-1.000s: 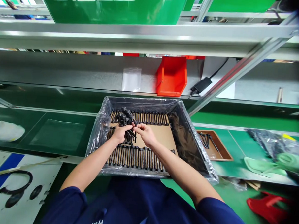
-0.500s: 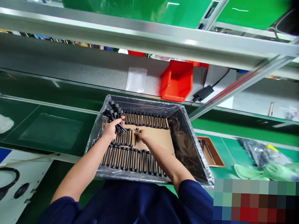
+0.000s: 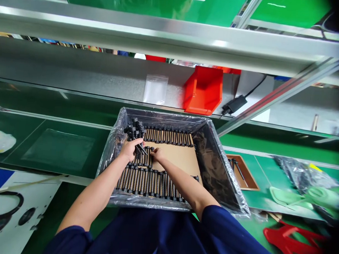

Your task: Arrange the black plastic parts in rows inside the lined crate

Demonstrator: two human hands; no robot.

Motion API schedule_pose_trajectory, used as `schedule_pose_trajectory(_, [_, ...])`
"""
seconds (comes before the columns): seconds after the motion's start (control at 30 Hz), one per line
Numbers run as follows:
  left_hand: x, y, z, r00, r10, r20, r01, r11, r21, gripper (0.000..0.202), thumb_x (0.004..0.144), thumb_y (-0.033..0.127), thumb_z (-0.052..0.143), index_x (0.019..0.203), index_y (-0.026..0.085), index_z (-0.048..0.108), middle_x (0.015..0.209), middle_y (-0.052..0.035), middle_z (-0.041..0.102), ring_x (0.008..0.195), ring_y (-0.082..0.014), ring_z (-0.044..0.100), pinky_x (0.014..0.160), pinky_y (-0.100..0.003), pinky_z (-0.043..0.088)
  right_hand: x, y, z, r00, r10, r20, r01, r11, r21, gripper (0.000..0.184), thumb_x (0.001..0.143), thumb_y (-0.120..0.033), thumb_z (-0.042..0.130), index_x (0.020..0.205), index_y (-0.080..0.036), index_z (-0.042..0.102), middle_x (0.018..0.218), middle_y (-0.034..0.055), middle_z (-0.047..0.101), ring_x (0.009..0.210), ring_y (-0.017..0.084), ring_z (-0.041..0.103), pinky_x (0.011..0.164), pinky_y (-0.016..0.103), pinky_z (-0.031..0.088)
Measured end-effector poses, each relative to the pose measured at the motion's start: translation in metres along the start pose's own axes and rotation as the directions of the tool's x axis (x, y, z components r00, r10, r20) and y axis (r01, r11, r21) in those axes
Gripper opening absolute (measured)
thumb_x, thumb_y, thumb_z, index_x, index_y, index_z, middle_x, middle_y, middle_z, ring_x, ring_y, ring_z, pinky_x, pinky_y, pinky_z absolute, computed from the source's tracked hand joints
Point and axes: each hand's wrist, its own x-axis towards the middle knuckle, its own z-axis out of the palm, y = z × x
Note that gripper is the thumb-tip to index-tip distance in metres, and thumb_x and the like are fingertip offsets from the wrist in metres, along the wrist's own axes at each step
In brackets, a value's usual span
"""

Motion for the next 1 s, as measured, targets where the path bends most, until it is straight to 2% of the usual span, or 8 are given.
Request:
schedule_pose_trajectory(0.1, [0.002,-0.003,-0.001,1.0,-0.02,0.016,0.019,1.0,0.01,0.03,0.054,0.022,0.078,0.08,0.009,0.07,0.063,-0.008,0.07,0.057,-0.0182,0.065,0.052,-0.027,0.051,-0.002,-0.006,-0.016,0.999,-0.024,-0.032,0.026,0.998,0.051,0.02,0.078,-0.032,0.069,0.073,-0.016,0.059,0.071,0.0063,0.065,0.07,0.017,0.062,0.06,0.024,0.044])
schedule_pose_trajectory(0.17, [0.003,-0.005,-0.001,0.999,-0.025,0.03,0.024,1.0,0.017,0.029,0.056,0.021,0.076,0.082,0.009,0.071,0.064,-0.0083,0.07,0.057,-0.018,0.065,0.053,-0.027,0.051,-0.009,-0.017,-0.035,0.996,-0.068,-0.063,0.081,0.97,0.23,0.025,0.08,-0.038,0.066,0.069,-0.017,0.058,0.067,0.0059,0.063,0.064,0.016,0.06,0.055,0.024,0.043])
schedule_pose_trajectory(0.27, [0.004,-0.009,0.001,0.998,-0.067,0.017,0.066,0.997,0.034,0.022,0.058,0.019,0.074,0.077,0.009,0.071,0.064,-0.0091,0.07,0.055,-0.0176,0.065,0.051,-0.026,0.05,-0.033,-0.044,-0.065,0.972,-0.235,-0.006,0.178,0.722,0.668,0.035,0.082,-0.051,0.059,0.078,-0.016,0.062,0.069,0.0044,0.062,0.056,0.013,0.056,0.047,0.022,0.041])
schedule_pose_trajectory(0.33, [0.003,-0.011,0.002,0.997,-0.082,0.006,0.082,0.996,0.039,0.018,0.058,0.019,0.073,0.073,0.009,0.07,0.063,-0.009,0.07,0.054,-0.0181,0.064,0.051,-0.027,0.05,-0.056,-0.061,-0.079,0.925,-0.379,0.019,0.206,0.542,0.815,0.043,0.077,-0.058,0.062,0.088,-0.016,0.065,0.074,0.0042,0.064,0.06,0.013,0.058,0.048,0.022,0.043])
schedule_pose_trajectory(0.5, [0.004,-0.018,0.001,0.999,-0.041,0.016,0.04,0.997,0.073,0.018,0.054,0.016,0.075,0.069,0.011,0.068,0.061,-0.0064,0.069,0.053,-0.0204,0.064,0.053,-0.032,0.052,-0.098,-0.08,-0.079,0.908,-0.418,-0.016,0.22,0.445,0.868,0.041,0.063,-0.051,0.077,0.082,-0.017,0.064,0.062,-0.0022,0.058,0.058,0.01,0.055,0.049,0.02,0.039])
schedule_pose_trajectory(0.67, [0.006,-0.024,-0.002,0.988,-0.115,0.103,0.104,0.988,0.111,0.024,0.051,0.013,0.077,0.073,0.011,0.068,0.061,-0.0052,0.068,0.056,-0.0216,0.066,0.057,-0.034,0.054,-0.098,-0.076,-0.071,0.951,-0.297,0.089,0.031,0.378,0.925,0.044,0.051,-0.047,0.084,0.069,-0.016,0.057,0.058,-0.0049,0.054,0.051,0.007,0.047,0.046,0.019,0.033])
schedule_pose_trajectory(0.83, [0.004,-0.03,0.0,0.981,-0.107,0.164,0.081,0.985,0.155,0.032,0.048,0.012,0.079,0.078,0.013,0.069,0.063,-0.0034,0.069,0.057,-0.0207,0.066,0.058,-0.032,0.053,-0.096,-0.075,-0.068,0.975,-0.215,0.062,-0.004,0.263,0.965,0.05,0.042,-0.041,0.087,0.062,-0.019,0.047,0.056,-0.007,0.051,0.048,0.007,0.046,0.046,0.021,0.038])
schedule_pose_trajectory(1.0, [0.003,-0.03,0.003,0.991,-0.134,-0.008,0.133,0.974,0.183,0.015,0.052,0.016,0.075,0.064,0.011,0.066,0.055,-0.005,0.066,0.05,-0.0186,0.062,0.051,-0.029,0.049,-0.094,-0.074,-0.072,0.96,-0.278,0.007,0.081,0.303,0.95,0.049,0.05,-0.05,0.083,0.067,-0.02,0.049,0.055,-0.0058,0.05,0.047,0.009,0.045,0.043,0.022,0.036])
